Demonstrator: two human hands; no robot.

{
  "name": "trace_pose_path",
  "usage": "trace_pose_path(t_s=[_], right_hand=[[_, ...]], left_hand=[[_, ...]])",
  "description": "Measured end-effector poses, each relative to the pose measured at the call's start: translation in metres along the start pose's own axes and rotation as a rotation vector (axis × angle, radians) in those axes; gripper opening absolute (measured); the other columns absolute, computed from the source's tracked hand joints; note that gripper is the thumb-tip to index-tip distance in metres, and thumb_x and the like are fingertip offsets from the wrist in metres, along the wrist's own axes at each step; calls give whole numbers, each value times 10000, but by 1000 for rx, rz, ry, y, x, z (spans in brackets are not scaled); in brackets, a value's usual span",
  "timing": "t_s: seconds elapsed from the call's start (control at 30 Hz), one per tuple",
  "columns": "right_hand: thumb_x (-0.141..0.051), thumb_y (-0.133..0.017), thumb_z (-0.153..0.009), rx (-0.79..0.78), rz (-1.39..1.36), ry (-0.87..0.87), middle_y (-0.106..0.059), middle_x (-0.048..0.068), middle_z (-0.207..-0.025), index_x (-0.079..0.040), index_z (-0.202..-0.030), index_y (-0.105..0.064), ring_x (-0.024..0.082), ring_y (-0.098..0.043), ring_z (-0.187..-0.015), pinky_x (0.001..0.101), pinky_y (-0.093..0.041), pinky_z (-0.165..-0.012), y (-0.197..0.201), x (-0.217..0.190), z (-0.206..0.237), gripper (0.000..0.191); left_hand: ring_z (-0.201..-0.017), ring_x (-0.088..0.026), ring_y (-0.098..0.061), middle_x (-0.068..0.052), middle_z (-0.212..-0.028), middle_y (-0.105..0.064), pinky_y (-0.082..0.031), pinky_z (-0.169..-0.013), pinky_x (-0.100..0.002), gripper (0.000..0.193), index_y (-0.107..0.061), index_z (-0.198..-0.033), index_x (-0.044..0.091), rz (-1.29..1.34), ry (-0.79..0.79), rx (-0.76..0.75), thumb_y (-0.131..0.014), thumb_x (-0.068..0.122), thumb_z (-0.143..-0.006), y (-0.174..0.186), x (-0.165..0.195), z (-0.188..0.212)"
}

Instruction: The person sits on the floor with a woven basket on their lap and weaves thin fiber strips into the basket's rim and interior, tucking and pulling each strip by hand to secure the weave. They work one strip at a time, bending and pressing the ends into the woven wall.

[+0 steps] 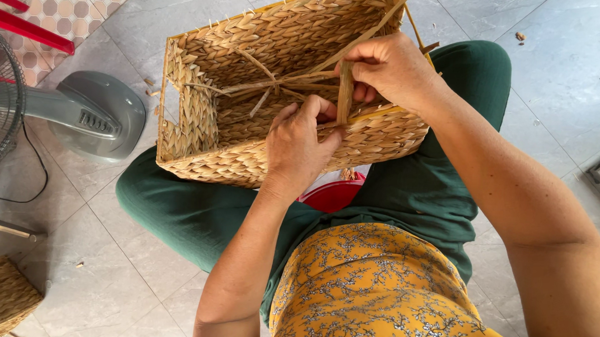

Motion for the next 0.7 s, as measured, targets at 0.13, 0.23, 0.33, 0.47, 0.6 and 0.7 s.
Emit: trace_pose_path(t_s=[0.13,0.23,0.33,0.47,0.6,0.7], right_hand=[[-47,-620,-1011,24,7,-4,-740,19,-809,-40,-1112,-771,65,-690,-670,223,-556,-555,2,5,0,182],[-41,-626,-1017,109,12,48,-730,13,-838,-25,-1124,-742,57,-695,-703,217,-565,-577,9,5,1,159],[-28,-634,-1012,108,32,58,-732,18,-842,-23,-1127,-749,63,-687,-702,219,-558,-582,9,7,1,163],[-30,-631,-1019,93,-1,64,-730,18,-849,-26,-1130,-751,59,-678,-701,219,-551,-581,8,8,2,164],[-38,-628,-1015,88,-3,47,-735,10,-851,-27,-1124,-750,55,-683,-696,218,-556,-583,7,7,4,164],[-50,-627,-1020,59,-12,21,-729,9,-836,-33,-1119,-758,57,-674,-685,219,-553,-582,4,7,4,165]], left_hand=[[-848,-203,-710,6,-861,-763,-419,-1062,-431,233,-683,-951,139,-17,48,-34,-800,303,-834,-2,0,-5],[-872,-194,-704,26,-881,-755,-386,-1050,-435,224,-686,-912,143,-46,75,10,-788,313,-808,-4,4,-8],[-883,-196,-691,19,-871,-724,-342,-1077,-458,233,-695,-901,145,-95,103,-16,-804,321,-793,-8,4,-9],[-937,-211,-682,26,-886,-708,-304,-1085,-507,227,-705,-885,155,-140,102,-28,-811,337,-799,-10,3,-9],[-959,-225,-678,5,-888,-703,-281,-1084,-535,256,-682,-883,140,-184,113,-64,-816,340,-794,-13,2,-9],[-917,-228,-694,-3,-860,-704,-272,-1111,-538,291,-629,-912,126,-179,112,-30,-816,322,-804,-13,2,-7]])
Point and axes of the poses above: each hand's wrist, its own z-axis away from the middle knuckle, its own y-axis out of the back of the hand, x = y × z, the point moved 7 cm from there along -z, towards the middle knuckle
